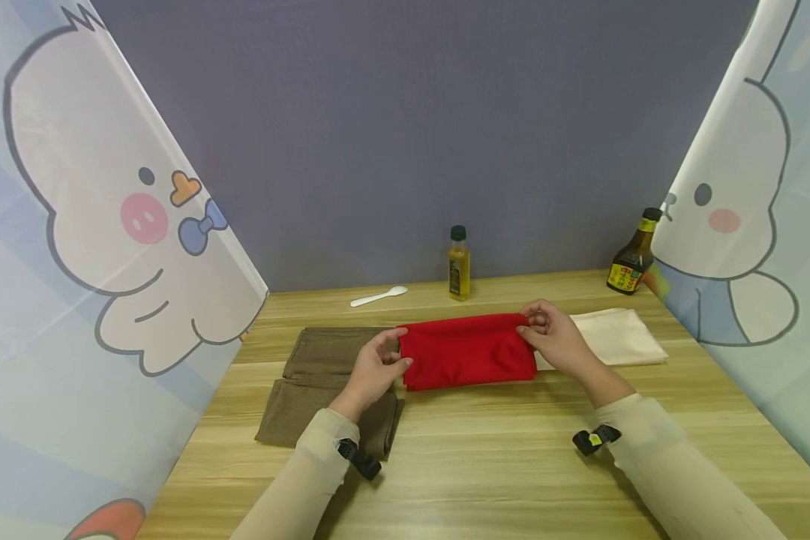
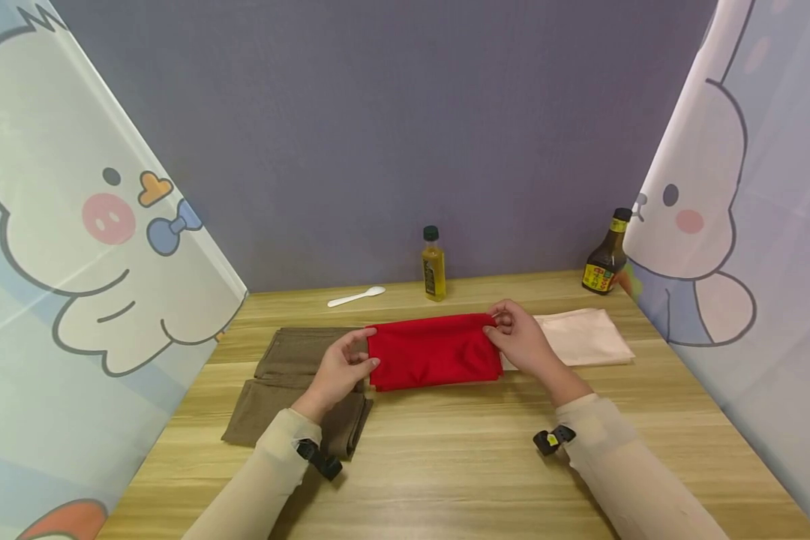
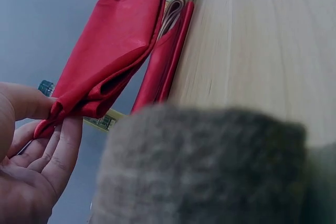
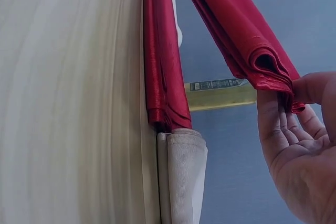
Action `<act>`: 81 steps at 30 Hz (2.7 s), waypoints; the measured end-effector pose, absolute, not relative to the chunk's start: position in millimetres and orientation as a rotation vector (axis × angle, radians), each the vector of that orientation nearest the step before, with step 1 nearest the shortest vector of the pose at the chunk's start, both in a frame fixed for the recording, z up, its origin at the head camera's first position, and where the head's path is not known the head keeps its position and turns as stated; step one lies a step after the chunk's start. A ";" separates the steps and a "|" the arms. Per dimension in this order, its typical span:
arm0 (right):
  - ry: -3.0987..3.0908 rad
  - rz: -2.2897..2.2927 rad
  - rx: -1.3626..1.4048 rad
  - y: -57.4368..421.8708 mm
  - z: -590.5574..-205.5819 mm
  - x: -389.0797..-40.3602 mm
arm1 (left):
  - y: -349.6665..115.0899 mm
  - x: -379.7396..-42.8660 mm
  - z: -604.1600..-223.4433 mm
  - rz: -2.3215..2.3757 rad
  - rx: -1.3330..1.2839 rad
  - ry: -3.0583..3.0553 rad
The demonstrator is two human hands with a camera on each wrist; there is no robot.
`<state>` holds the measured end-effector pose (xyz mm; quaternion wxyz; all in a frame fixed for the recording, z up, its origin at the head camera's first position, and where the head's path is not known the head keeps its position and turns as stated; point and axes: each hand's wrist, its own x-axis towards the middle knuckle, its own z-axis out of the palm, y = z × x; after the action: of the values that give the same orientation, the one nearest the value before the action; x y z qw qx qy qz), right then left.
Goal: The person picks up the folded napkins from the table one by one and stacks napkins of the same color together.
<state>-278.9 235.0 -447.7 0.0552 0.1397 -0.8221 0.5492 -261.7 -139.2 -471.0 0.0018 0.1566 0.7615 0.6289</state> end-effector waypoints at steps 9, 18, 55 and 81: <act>-2.525 1.615 0.408 233.7 -446.3 -285.2 | -140.8 -269.9 -468.8 1.920 0.477 2.441; -2.541 1.635 0.357 231.4 -449.4 -295.7 | -139.5 -280.3 -467.2 1.828 0.403 2.494; -2.646 1.437 0.275 231.6 -469.1 -315.0 | -140.1 -306.2 -472.3 1.649 0.384 2.443; -2.700 1.240 0.287 223.5 -470.0 -313.2 | -139.1 -305.5 -480.1 1.607 0.377 2.498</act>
<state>-313.2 223.5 -470.0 0.0781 0.0957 -0.9019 0.4140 -305.5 -139.1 -480.1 0.0736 0.1255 0.8320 0.5354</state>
